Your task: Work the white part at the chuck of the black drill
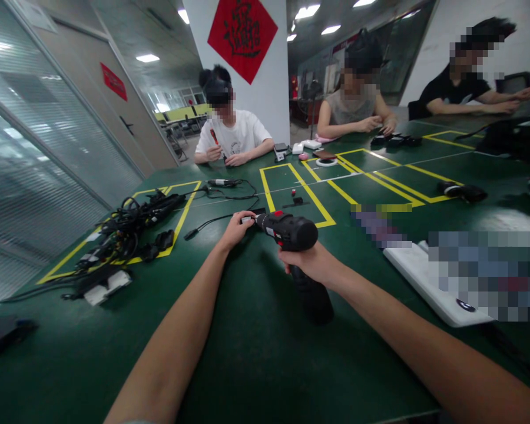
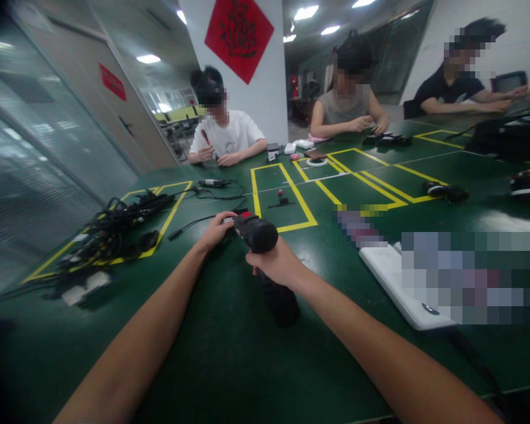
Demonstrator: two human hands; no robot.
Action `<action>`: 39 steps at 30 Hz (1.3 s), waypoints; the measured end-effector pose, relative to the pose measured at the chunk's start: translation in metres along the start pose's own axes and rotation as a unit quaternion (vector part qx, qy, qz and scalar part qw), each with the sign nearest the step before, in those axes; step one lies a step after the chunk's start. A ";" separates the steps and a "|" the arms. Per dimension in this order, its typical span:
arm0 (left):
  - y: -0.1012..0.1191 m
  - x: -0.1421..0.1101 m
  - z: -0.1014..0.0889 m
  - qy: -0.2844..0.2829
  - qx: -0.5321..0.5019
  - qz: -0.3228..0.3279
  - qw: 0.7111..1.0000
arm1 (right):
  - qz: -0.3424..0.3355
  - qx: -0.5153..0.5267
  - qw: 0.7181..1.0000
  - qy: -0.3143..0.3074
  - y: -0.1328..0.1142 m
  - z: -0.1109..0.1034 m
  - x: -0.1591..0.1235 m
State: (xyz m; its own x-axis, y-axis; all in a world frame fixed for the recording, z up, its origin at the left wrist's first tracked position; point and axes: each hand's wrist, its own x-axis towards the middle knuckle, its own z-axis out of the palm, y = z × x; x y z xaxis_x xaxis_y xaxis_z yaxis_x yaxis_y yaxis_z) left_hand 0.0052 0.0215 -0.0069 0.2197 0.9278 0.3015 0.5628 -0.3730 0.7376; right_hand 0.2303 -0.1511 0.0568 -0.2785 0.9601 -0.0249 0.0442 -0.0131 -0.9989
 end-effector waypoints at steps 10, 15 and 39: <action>0.003 -0.001 -0.001 0.001 0.010 -0.004 1.000 | 0.014 -0.023 1.000 -0.010 -0.001 -0.001 0.000; 0.002 -0.001 -0.001 -0.001 0.010 -0.002 1.000 | 0.010 -0.033 0.999 -0.006 -0.001 0.001 0.000; 0.002 -0.001 -0.001 0.006 0.002 0.003 1.000 | 0.013 -0.004 1.000 0.010 -0.006 0.004 -0.004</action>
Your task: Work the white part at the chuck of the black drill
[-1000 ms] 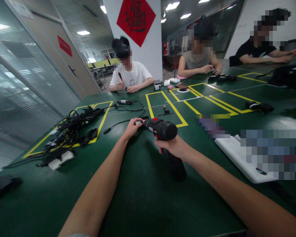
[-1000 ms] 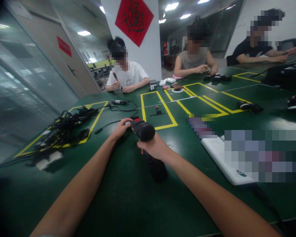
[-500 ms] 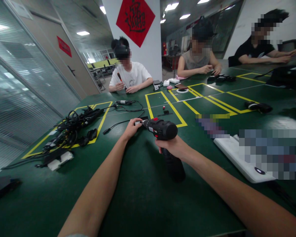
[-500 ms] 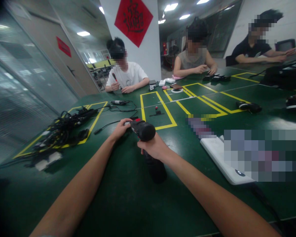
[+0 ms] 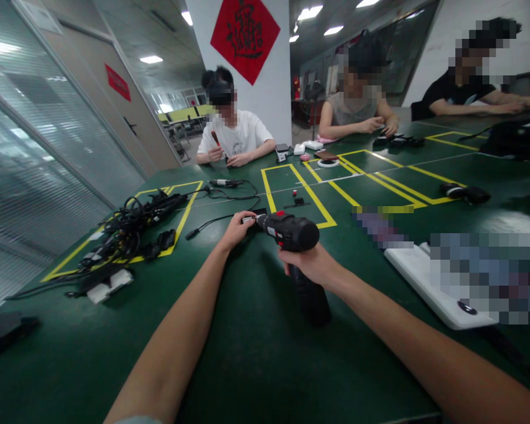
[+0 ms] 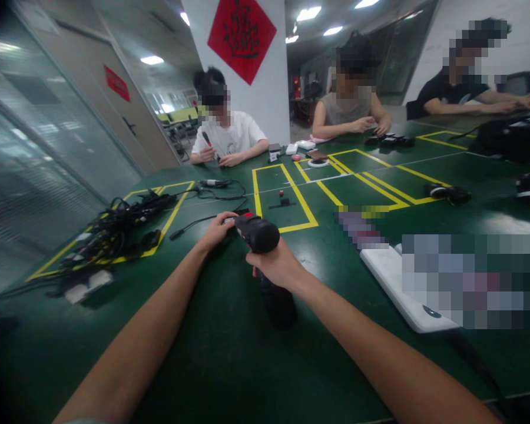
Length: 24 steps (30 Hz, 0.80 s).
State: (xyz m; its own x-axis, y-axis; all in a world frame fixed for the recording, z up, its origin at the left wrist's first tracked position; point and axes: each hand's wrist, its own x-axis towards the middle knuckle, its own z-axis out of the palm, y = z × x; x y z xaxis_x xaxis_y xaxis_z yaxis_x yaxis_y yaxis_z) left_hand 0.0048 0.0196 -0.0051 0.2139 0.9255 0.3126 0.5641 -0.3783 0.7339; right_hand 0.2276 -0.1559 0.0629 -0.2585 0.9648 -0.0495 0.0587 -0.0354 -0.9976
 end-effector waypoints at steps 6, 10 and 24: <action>-0.001 0.001 0.000 0.004 -0.011 0.000 1.000 | 0.010 0.000 1.000 0.003 -0.002 -0.001 0.002; -0.004 0.002 0.000 0.004 -0.014 0.007 1.000 | 0.008 -0.024 1.000 0.000 -0.003 -0.002 0.003; -0.008 0.003 0.001 -0.003 -0.019 0.007 1.000 | 0.000 -0.075 0.997 0.006 0.000 0.002 0.004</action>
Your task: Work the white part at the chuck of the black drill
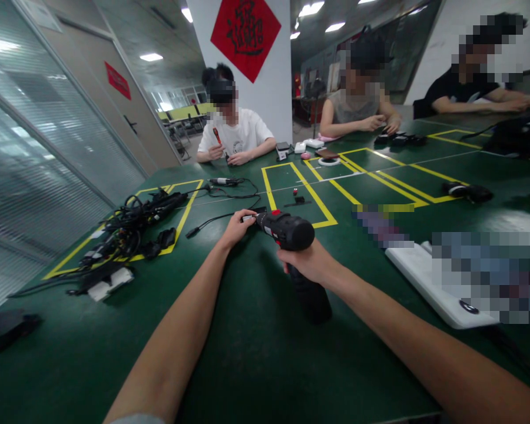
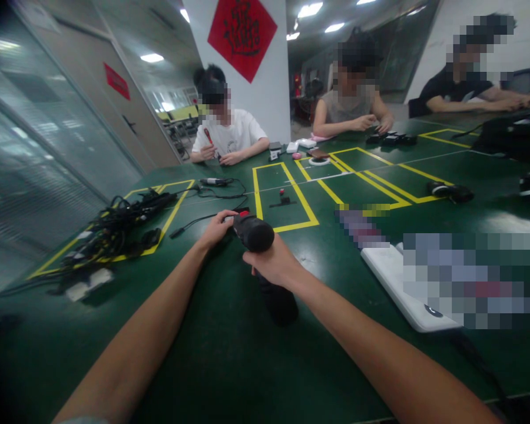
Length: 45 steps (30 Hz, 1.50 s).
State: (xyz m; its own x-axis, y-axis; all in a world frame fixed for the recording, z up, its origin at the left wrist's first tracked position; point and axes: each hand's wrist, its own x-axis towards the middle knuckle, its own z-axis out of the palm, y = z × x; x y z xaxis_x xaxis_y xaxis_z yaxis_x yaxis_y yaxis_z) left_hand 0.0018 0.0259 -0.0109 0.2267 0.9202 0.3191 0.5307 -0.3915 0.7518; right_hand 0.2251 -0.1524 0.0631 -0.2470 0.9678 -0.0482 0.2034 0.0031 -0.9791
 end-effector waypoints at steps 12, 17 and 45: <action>0.002 -0.001 -0.003 -0.015 0.004 -0.013 1.000 | -0.011 0.000 1.000 -0.023 -0.004 -0.003 -0.001; 0.002 -0.002 -0.003 -0.024 0.000 -0.024 0.999 | -0.028 0.003 0.999 -0.032 -0.002 -0.005 -0.001; 0.000 -0.002 -0.002 -0.008 -0.009 -0.004 1.000 | -0.010 0.027 0.999 -0.030 0.004 -0.008 0.000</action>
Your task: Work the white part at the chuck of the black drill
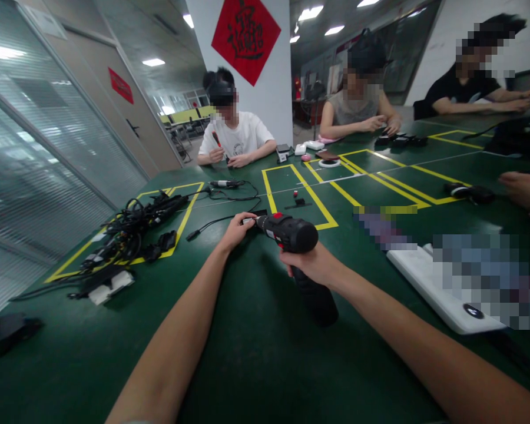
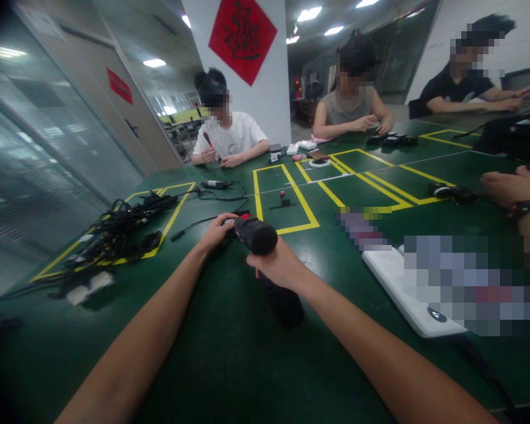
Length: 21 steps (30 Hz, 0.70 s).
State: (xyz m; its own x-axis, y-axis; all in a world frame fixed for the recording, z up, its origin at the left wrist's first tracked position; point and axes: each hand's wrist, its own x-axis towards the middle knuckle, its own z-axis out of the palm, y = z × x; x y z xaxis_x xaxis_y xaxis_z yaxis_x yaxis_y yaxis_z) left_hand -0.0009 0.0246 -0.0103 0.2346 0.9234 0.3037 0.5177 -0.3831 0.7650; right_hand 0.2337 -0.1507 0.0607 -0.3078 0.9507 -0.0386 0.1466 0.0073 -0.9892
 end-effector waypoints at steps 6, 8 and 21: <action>0.001 0.000 0.000 0.003 0.009 -0.006 1.000 | -0.016 0.013 0.999 -0.038 0.000 -0.003 -0.001; 0.001 0.000 -0.001 0.000 0.008 0.000 1.000 | -0.009 0.057 0.996 -0.061 -0.003 -0.003 -0.001; 0.006 -0.002 -0.001 0.003 0.011 0.002 1.000 | 0.031 0.083 0.995 -0.040 -0.002 0.001 0.000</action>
State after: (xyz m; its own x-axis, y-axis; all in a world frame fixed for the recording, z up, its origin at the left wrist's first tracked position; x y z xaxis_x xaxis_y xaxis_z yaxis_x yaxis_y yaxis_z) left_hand 0.0005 0.0209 -0.0058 0.2313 0.9222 0.3098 0.5351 -0.3866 0.7511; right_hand 0.2328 -0.1512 0.0629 -0.3786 0.9195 -0.1055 0.0129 -0.1087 -0.9940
